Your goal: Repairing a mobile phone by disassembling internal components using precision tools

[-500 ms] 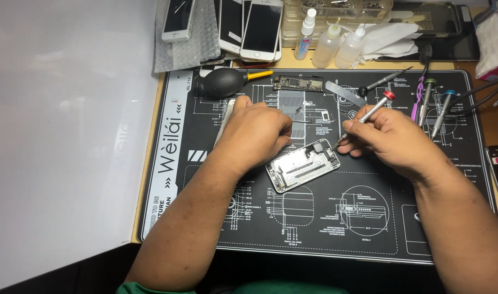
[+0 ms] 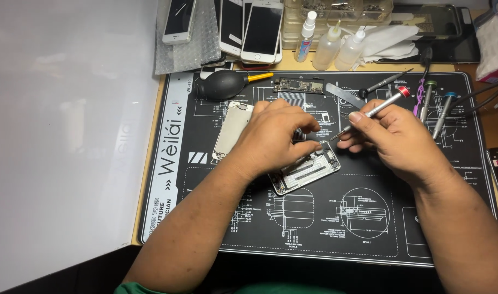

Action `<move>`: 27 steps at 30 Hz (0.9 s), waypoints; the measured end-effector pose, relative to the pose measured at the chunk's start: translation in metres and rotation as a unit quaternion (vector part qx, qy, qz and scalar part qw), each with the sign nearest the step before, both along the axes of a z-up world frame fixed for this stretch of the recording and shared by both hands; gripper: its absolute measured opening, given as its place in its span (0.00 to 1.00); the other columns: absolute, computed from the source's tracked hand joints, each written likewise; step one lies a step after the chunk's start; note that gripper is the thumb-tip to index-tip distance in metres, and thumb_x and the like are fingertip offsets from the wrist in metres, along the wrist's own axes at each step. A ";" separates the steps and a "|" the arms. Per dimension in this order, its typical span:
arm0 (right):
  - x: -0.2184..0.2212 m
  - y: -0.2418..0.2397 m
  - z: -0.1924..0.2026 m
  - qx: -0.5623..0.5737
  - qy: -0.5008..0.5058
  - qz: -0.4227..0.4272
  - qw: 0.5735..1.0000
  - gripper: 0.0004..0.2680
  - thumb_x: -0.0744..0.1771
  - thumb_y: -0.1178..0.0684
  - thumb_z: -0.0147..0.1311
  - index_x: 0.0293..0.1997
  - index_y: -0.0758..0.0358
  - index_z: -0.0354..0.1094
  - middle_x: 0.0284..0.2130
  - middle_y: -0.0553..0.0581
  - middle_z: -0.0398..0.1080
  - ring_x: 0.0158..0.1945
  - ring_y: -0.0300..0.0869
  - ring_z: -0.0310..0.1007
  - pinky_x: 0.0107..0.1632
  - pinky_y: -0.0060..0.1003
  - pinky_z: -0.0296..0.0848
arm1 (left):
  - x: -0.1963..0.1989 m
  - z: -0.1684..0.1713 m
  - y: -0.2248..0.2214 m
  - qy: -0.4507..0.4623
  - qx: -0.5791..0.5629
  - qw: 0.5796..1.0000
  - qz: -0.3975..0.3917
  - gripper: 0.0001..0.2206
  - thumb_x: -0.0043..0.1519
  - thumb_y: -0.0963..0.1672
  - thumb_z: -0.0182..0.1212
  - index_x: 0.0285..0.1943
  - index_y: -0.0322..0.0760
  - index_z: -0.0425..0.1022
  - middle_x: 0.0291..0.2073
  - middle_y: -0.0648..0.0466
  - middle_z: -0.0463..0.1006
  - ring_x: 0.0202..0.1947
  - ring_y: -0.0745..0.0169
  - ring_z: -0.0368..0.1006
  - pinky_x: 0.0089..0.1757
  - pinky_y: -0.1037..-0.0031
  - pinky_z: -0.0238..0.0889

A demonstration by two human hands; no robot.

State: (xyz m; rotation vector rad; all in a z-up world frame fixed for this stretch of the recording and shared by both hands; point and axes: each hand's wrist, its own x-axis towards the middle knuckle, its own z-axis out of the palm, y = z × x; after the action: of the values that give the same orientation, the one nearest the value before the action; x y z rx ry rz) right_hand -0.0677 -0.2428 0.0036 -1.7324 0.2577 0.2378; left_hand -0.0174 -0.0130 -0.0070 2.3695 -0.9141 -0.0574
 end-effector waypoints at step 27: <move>-0.006 -0.005 -0.006 0.005 -0.137 0.061 0.989 0.05 0.71 0.55 0.48 0.39 0.63 0.64 0.26 0.64 0.79 0.26 0.42 0.74 0.32 0.32 0.72 | -0.003 -0.009 -0.005 -0.023 -0.119 0.992 -0.038 0.06 0.57 0.50 0.69 0.33 0.55 0.75 0.29 0.70 0.76 0.36 0.66 0.70 0.49 0.68 0.52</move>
State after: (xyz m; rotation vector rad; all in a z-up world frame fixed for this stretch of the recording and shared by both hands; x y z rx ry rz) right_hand -0.0735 -0.2476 -0.0024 -1.7500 -0.0520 0.0870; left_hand -0.0201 -0.0183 -0.0156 2.1239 -0.9749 0.0736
